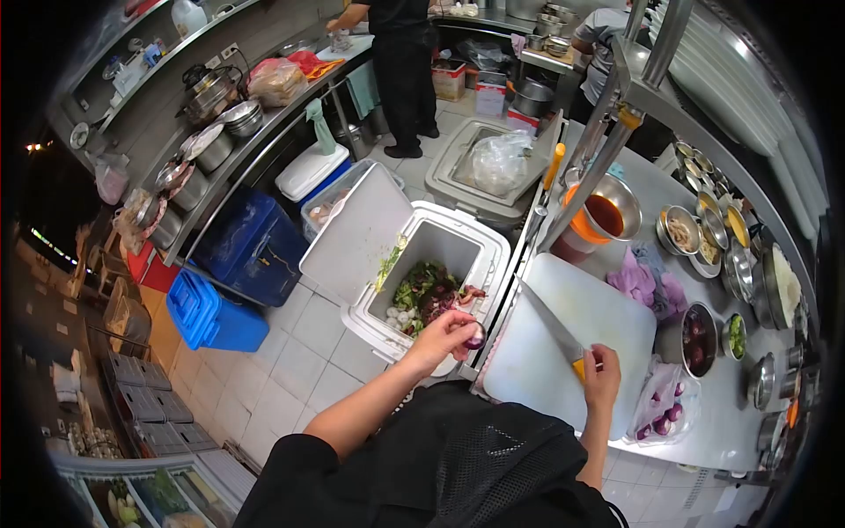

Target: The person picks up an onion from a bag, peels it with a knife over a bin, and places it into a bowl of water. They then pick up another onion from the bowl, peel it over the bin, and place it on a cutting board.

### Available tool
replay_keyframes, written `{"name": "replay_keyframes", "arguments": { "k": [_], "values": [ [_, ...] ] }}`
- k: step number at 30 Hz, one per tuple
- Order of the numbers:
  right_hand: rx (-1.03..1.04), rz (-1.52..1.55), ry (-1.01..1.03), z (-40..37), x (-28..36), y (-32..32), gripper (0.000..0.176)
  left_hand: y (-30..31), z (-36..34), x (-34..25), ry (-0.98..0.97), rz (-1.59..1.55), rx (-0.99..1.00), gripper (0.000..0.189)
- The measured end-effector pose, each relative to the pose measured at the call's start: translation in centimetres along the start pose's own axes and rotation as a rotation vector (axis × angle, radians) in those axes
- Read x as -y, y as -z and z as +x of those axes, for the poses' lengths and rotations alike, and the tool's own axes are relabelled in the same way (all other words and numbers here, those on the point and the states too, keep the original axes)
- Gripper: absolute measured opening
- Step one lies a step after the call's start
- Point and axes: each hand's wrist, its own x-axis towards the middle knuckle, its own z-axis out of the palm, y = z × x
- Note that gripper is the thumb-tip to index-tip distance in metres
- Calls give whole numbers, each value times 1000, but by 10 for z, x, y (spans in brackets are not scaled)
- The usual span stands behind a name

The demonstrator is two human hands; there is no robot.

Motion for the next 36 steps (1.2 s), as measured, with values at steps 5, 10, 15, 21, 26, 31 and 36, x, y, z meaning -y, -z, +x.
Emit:
{"name": "replay_keyframes", "arguments": {
  "k": [5,10,15,21,26,31,36],
  "values": [
    [391,463,27,-23,92,-19,48,-20,-15,10,12,-2,125,34],
    [574,246,175,-49,149,-27,62,-29,-30,17,-13,34,174,35],
    [524,264,174,-61,146,-18,58,-40,-36,32,-83,181,177,29],
    [361,228,201,-57,111,-3,51,-48,-16,41,-95,243,70,31],
    [123,229,52,-34,37,72,52,-74,-6,37,-182,309,-71,27],
    [-245,115,-53,-2,-61,164,57,-113,-4,47,-194,354,-131,30],
    [-463,31,-100,26,-123,250,54,-150,-1,63,-164,253,-197,39]
  ]
}}
